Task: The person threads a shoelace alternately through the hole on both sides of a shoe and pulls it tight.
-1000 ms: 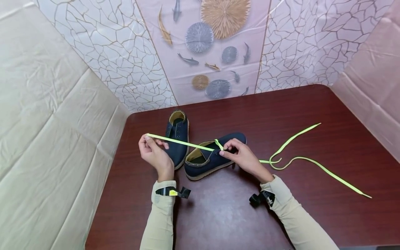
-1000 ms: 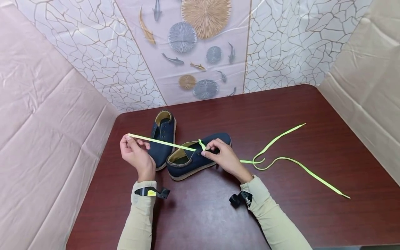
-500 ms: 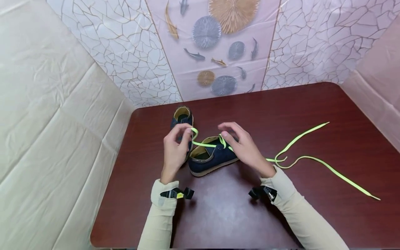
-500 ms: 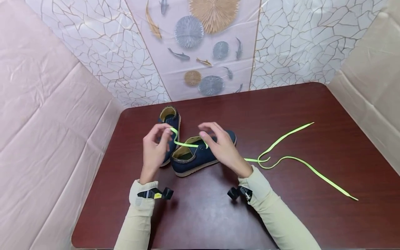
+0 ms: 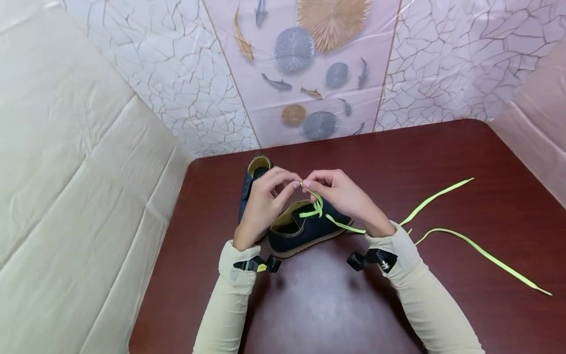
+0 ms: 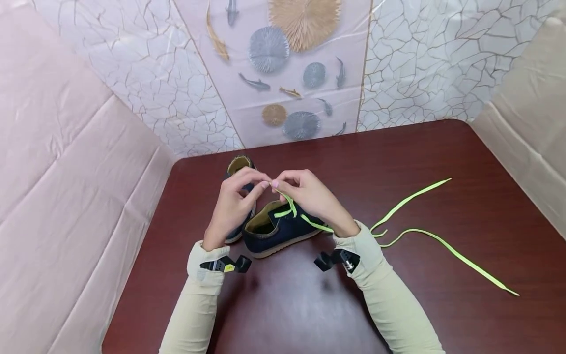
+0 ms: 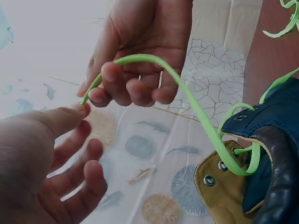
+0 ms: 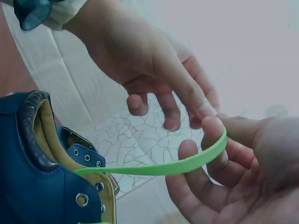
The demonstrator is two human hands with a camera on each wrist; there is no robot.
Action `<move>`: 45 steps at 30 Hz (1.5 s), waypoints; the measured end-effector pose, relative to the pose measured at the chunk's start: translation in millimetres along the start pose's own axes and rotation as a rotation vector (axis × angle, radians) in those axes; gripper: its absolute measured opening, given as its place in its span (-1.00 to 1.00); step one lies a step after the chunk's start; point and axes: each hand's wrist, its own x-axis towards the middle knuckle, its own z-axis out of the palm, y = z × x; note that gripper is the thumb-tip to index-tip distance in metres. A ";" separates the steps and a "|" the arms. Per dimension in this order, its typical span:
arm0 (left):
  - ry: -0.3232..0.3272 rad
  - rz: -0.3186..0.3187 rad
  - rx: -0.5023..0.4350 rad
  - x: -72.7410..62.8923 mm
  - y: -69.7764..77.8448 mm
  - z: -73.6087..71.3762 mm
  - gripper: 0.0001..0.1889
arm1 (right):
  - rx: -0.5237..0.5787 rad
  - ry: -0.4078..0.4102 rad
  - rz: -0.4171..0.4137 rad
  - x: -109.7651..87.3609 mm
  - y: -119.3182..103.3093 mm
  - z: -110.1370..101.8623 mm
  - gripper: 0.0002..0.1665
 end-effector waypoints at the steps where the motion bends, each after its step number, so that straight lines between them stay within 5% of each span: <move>1: -0.015 -0.011 0.001 -3.2 -0.8 1.2 -0.87 | -0.011 -0.013 0.012 -0.7 2.1 0.9 -0.74; 8: -0.123 -0.106 0.043 -22.2 -12.0 5.7 -0.88 | -0.031 -0.108 0.091 -1.6 19.7 10.3 -0.79; 15: -0.407 -0.334 0.183 -11.1 -26.0 3.9 -0.76 | -0.209 -0.139 0.142 1.9 32.9 7.8 -0.77; 19: -0.496 -0.346 0.168 -3.5 -31.8 4.2 -0.78 | -0.308 -0.150 0.163 4.6 36.3 7.4 -0.72; 28: -0.544 -0.338 0.108 8.1 -38.5 2.0 -0.85 | -0.354 -0.153 0.160 8.0 35.0 5.0 -0.73; 34: -0.489 -0.362 0.130 9.9 -44.2 1.7 -0.81 | -0.379 -0.168 0.145 12.0 36.5 9.3 -0.70; 45: -0.433 -0.386 0.135 7.6 -49.5 1.6 -0.81 | -0.456 -0.030 0.130 16.6 42.3 28.2 -0.76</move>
